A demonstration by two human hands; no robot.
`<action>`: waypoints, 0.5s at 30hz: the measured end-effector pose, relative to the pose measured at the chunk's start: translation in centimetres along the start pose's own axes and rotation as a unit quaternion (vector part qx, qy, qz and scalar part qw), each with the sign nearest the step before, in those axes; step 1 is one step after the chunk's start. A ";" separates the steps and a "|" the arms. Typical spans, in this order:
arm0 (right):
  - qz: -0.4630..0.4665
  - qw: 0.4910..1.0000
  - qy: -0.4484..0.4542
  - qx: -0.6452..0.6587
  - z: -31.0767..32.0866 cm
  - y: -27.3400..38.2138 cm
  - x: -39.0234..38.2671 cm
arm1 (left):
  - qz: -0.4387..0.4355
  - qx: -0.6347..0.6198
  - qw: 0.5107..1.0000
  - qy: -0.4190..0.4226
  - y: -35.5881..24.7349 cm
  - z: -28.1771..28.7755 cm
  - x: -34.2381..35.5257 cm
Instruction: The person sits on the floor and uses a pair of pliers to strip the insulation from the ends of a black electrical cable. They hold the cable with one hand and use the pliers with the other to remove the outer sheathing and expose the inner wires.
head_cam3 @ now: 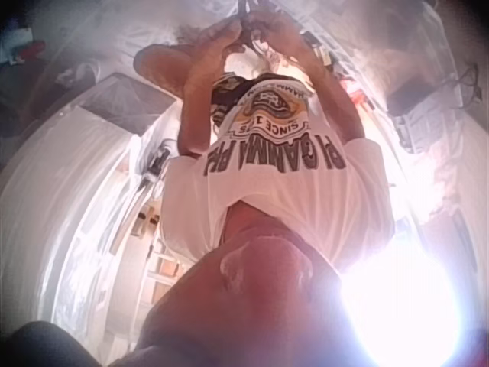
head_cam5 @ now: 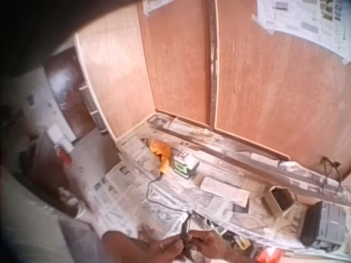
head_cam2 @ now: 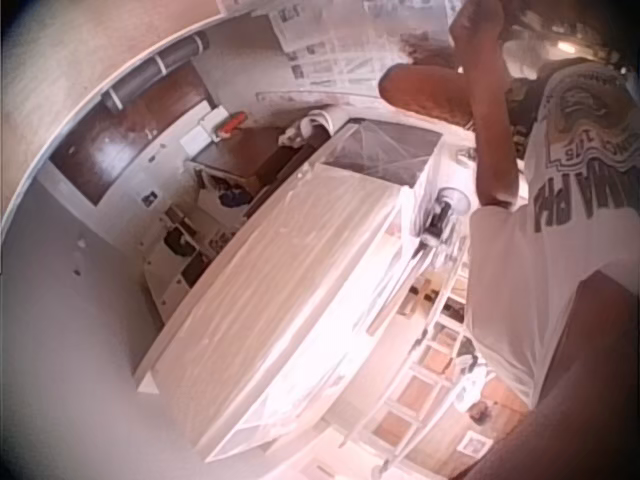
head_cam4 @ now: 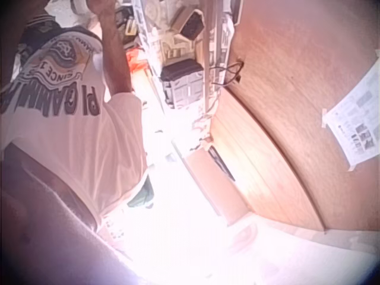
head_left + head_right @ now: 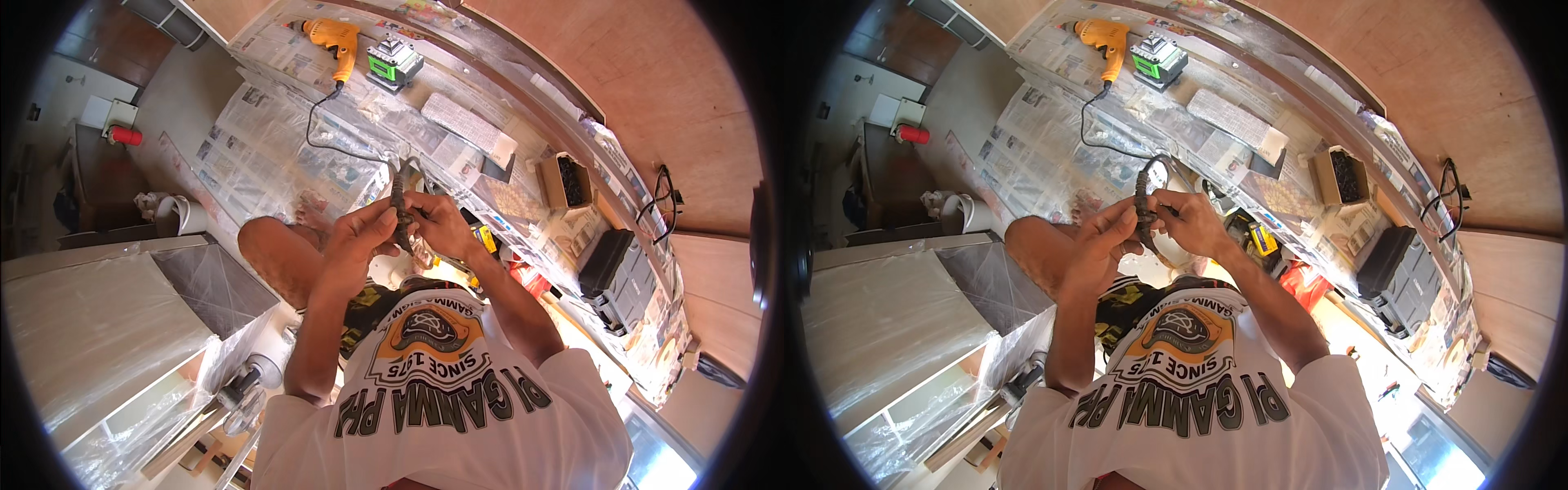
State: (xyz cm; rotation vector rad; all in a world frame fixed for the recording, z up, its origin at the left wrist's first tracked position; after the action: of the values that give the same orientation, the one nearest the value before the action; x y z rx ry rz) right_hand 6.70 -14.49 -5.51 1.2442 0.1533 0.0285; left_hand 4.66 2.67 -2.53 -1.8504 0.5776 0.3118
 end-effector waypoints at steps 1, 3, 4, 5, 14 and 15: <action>0.006 1.000 -0.006 -0.006 0.1 0.4 -0.1 | -0.005 0.005 1.000 -0.011 -0.2 -0.1 -0.1; 0.003 1.000 -0.009 0.005 0.2 0.1 -0.3 | 0.004 -0.007 1.000 0.011 -0.1 -0.1 -0.1; 0.002 1.000 -0.012 0.011 0.3 0.0 -0.3 | 0.008 -0.012 1.000 0.022 -0.2 0.0 -0.1; 0.015 1.000 -0.023 -0.006 0.5 -0.2 -0.2 | 0.013 -0.027 0.999 0.037 0.0 0.1 0.1; 0.046 0.998 -0.036 -0.021 2.4 2.0 -1.6 | 0.048 -0.160 0.984 0.058 0.3 1.4 -0.3; 0.057 0.997 -0.035 -0.026 2.6 2.2 -1.9 | 0.055 -0.164 0.984 0.053 0.5 1.6 -0.3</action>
State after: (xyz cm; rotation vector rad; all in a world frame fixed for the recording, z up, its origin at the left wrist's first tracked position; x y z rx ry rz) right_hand 5.26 -16.44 -2.43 1.1983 0.0198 0.0866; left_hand 4.27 4.10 -3.33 -2.1654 0.7374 0.4022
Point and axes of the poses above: each hand's wrist, its own x-axis towards the middle knuckle, its own z-axis out of the back of the hand, y = z × x, the point moved 4 cm from there along x, towards the middle knuckle, and after that the axes turned 11 degrees about -y, right-handed, at the moved point
